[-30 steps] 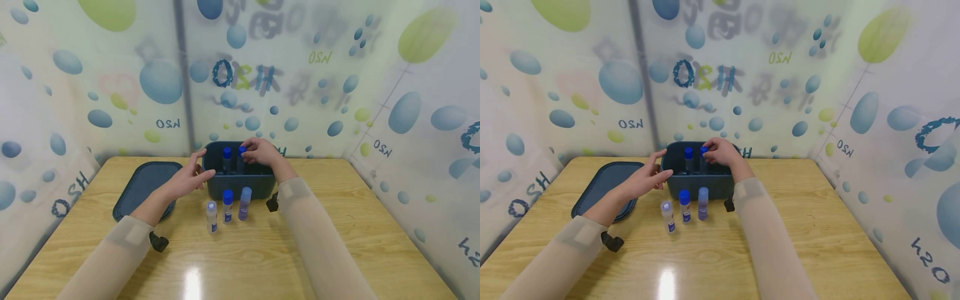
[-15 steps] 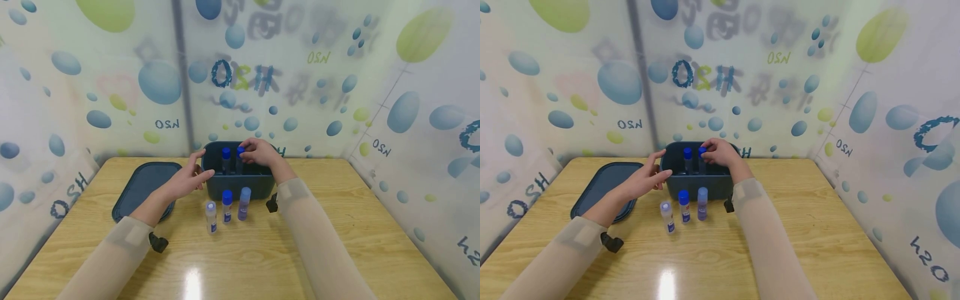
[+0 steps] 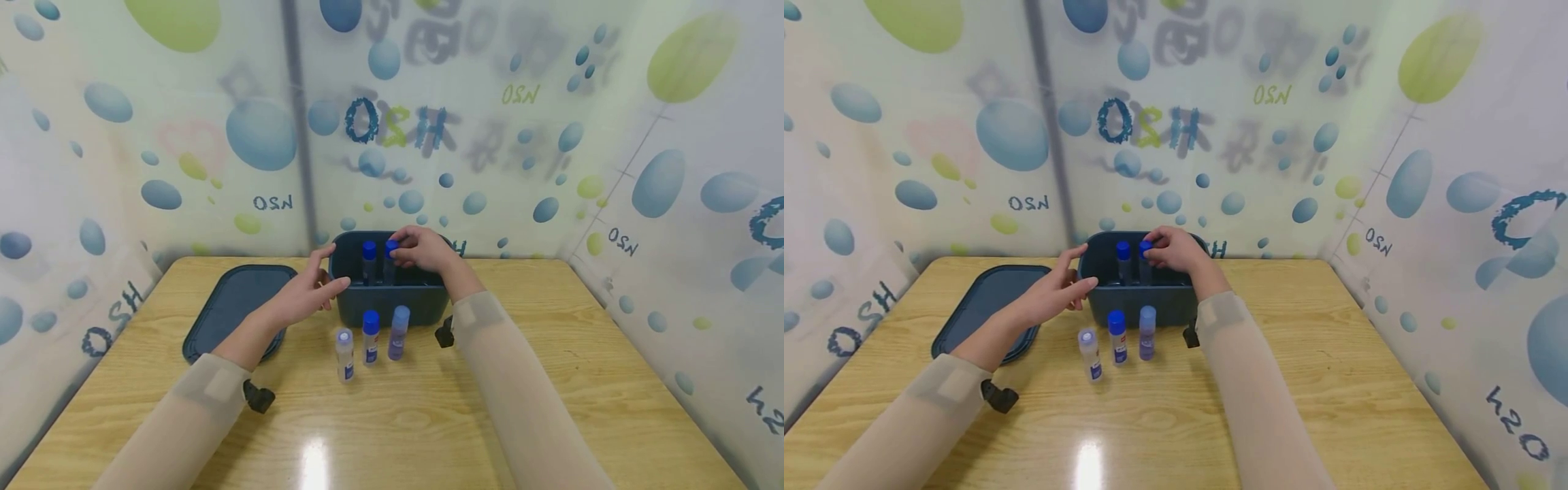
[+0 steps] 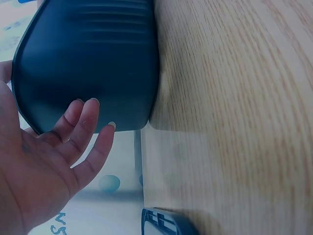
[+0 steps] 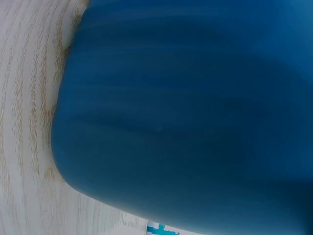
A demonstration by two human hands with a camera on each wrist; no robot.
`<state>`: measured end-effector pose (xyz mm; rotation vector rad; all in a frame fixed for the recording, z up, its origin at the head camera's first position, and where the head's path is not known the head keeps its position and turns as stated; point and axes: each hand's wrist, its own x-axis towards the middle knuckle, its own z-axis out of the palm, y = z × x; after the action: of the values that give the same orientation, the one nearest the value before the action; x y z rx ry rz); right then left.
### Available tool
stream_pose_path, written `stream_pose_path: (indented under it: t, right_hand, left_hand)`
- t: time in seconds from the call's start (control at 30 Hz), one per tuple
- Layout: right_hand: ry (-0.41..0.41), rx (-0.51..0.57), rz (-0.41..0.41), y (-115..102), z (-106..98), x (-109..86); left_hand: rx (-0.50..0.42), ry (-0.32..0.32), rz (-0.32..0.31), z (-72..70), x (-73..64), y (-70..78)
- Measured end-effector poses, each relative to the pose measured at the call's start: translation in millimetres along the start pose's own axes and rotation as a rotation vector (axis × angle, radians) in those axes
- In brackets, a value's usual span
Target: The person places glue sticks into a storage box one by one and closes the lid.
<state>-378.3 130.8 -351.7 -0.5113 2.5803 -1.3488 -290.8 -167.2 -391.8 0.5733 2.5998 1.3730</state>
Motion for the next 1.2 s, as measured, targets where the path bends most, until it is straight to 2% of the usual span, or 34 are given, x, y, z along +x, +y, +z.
stream_pose_path:
  t: [0.4, 0.73, 1.2]
  right_hand:
    - [-0.007, 0.010, 0.014, -1.7, -0.3, -0.9]
    - [0.078, 0.020, -0.040, -1.3, -3.1, -1.4]
    - [0.138, 0.062, -0.104, -5.1, -5.3, -5.3]
  left_hand:
    - [0.002, -0.001, -0.003, 0.3, -1.4, -1.1]
    - [0.001, -0.001, 0.001, 0.3, -0.3, -1.9]
    - [0.008, 0.004, 0.004, 0.7, -0.6, -0.1]
